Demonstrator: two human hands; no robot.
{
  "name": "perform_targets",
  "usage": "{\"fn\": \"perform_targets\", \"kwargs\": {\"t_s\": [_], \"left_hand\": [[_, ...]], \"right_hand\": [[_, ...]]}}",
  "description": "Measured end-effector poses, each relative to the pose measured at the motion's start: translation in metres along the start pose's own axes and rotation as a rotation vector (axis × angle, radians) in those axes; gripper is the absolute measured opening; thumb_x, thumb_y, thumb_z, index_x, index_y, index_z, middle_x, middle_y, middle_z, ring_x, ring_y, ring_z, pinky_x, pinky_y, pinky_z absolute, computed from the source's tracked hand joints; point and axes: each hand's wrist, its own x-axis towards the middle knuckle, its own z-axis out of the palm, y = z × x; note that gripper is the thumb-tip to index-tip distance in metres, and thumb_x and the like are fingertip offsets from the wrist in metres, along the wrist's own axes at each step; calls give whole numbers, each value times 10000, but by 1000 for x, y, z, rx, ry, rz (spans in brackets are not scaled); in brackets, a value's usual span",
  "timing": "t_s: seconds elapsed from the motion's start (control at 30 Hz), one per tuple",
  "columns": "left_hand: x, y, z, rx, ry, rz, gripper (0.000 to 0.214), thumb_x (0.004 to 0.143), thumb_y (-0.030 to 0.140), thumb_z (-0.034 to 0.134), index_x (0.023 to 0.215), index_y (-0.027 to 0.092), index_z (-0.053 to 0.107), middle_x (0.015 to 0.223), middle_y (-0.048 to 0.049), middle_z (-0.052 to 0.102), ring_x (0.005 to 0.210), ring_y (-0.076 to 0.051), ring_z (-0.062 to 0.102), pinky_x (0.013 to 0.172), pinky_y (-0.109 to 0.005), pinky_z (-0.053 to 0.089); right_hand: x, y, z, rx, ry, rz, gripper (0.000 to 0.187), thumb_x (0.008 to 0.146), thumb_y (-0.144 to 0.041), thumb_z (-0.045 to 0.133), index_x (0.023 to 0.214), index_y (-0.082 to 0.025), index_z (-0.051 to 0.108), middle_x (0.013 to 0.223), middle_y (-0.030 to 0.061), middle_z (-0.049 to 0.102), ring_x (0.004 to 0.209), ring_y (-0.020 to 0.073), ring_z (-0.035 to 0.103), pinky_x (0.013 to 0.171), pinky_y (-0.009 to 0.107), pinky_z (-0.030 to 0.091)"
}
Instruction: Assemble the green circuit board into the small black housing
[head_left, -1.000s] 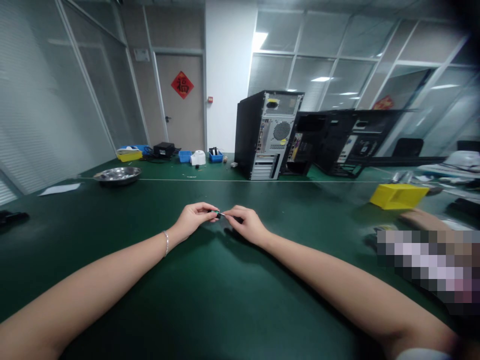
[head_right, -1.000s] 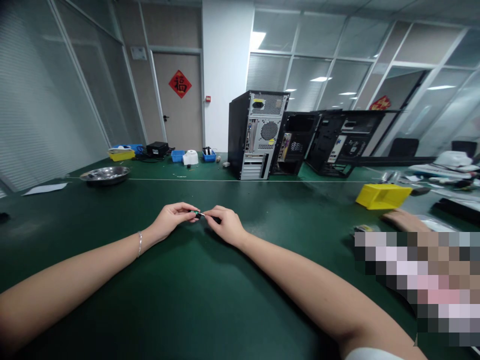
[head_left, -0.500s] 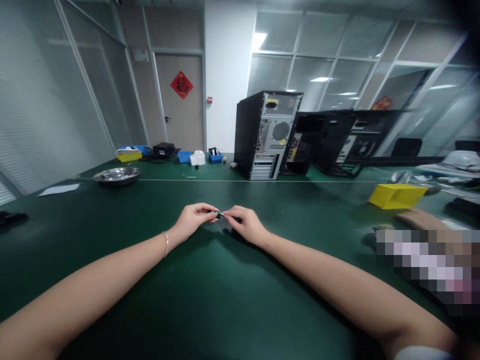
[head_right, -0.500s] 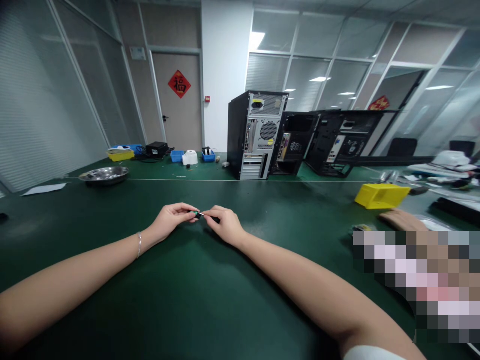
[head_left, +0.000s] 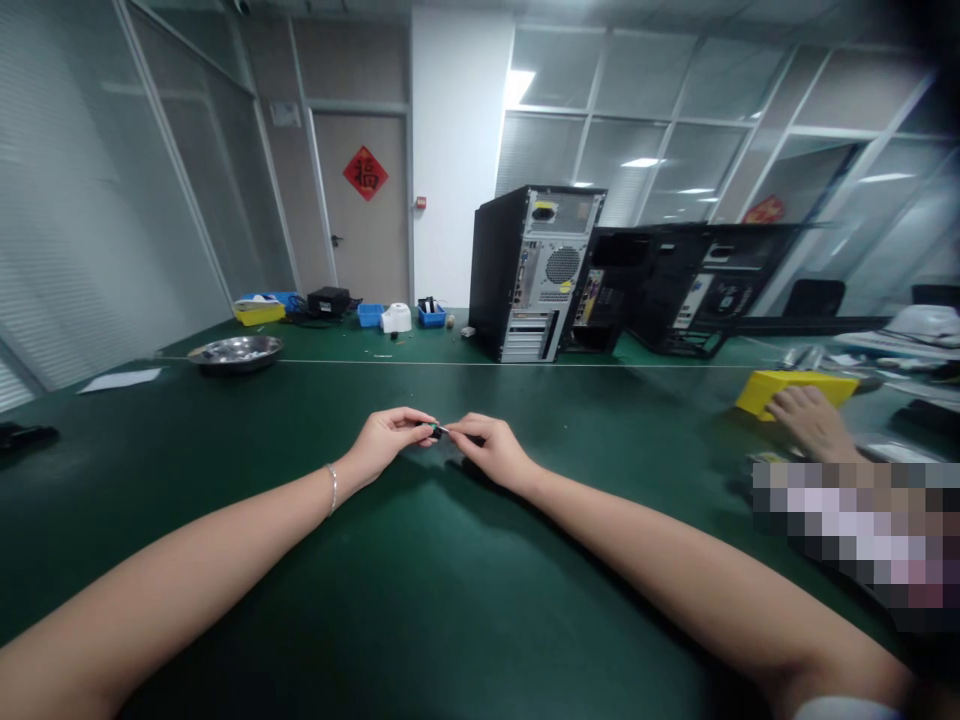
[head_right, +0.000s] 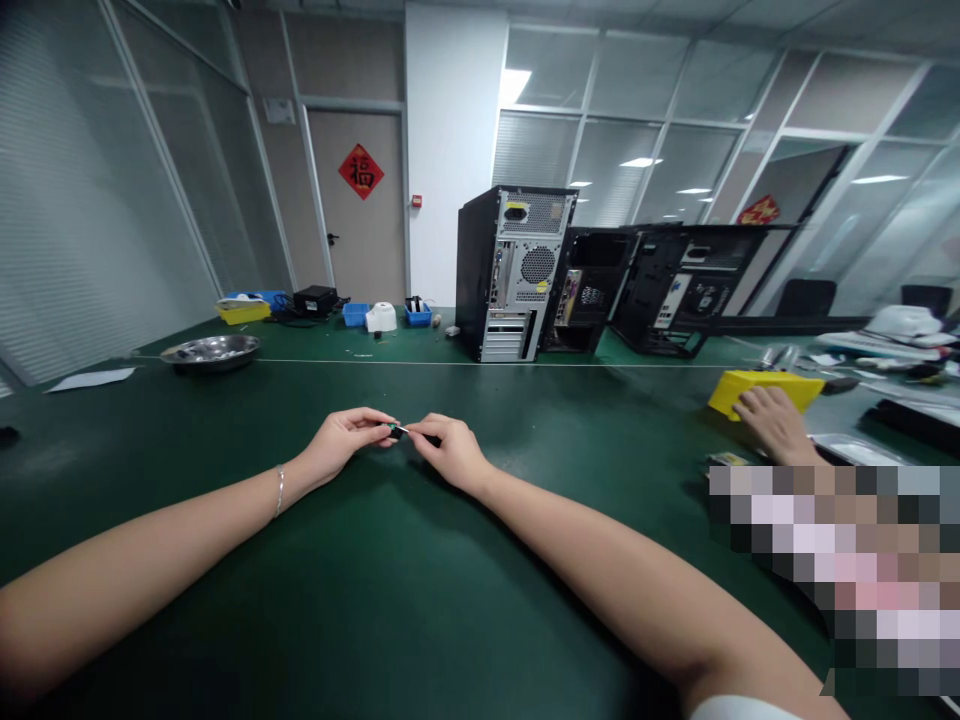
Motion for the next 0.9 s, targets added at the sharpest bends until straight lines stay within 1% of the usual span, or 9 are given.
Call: {"fn": "perform_targets", "kwargs": {"t_s": [0.23, 0.4, 0.6, 0.7, 0.8, 0.9], "left_hand": [[0, 0, 0, 6, 11, 3, 339, 634, 319, 865, 884, 123, 746, 838, -72, 768, 721, -182, 722, 820, -368, 582], [0, 0, -2, 27, -10, -7, 344, 639, 323, 860, 894, 123, 746, 851, -76, 769, 710, -179, 721, 799, -350, 579], [0, -2, -3, 55, -45, -6, 365, 649, 354, 846, 909, 124, 732, 856, -76, 759, 715, -180, 714, 781, -348, 571], [2, -4, -5, 93, -67, 9, 357, 689, 369, 812, 930, 124, 716, 860, -77, 747, 716, -176, 701, 761, -341, 561], [4, -5, -8, 162, -90, 34, 337, 760, 378, 746, 976, 125, 690, 891, -83, 731, 722, -167, 681, 743, -329, 543], [5, -1, -11, 274, -151, 51, 301, 824, 379, 671, 991, 129, 683, 881, -80, 719, 744, -173, 661, 740, -325, 518]], "right_hand": [[-3, -2, -1, -67, 3, -2, 240, 949, -275, 545, 1062, -230, 753, 937, 57, 712, 828, 167, 664, 775, 274, 508], [-4, -5, -3, -106, -8, -19, 231, 940, -257, 552, 1052, -233, 753, 964, 59, 712, 851, 172, 664, 783, 273, 498], [-3, -4, -2, -82, -12, -48, 230, 946, -262, 544, 1032, -216, 752, 926, 60, 715, 815, 163, 664, 761, 268, 510], [-3, -5, -3, -63, -14, -62, 229, 945, -257, 542, 1029, -212, 751, 909, 58, 718, 806, 162, 663, 764, 274, 511], [-2, -5, -3, -54, -7, -58, 221, 939, -257, 548, 1006, -209, 753, 891, 54, 718, 798, 162, 663, 763, 275, 510], [-2, -3, -3, -52, 20, -31, 213, 936, -261, 552, 983, -206, 753, 894, 54, 721, 800, 163, 666, 760, 275, 509]]}}
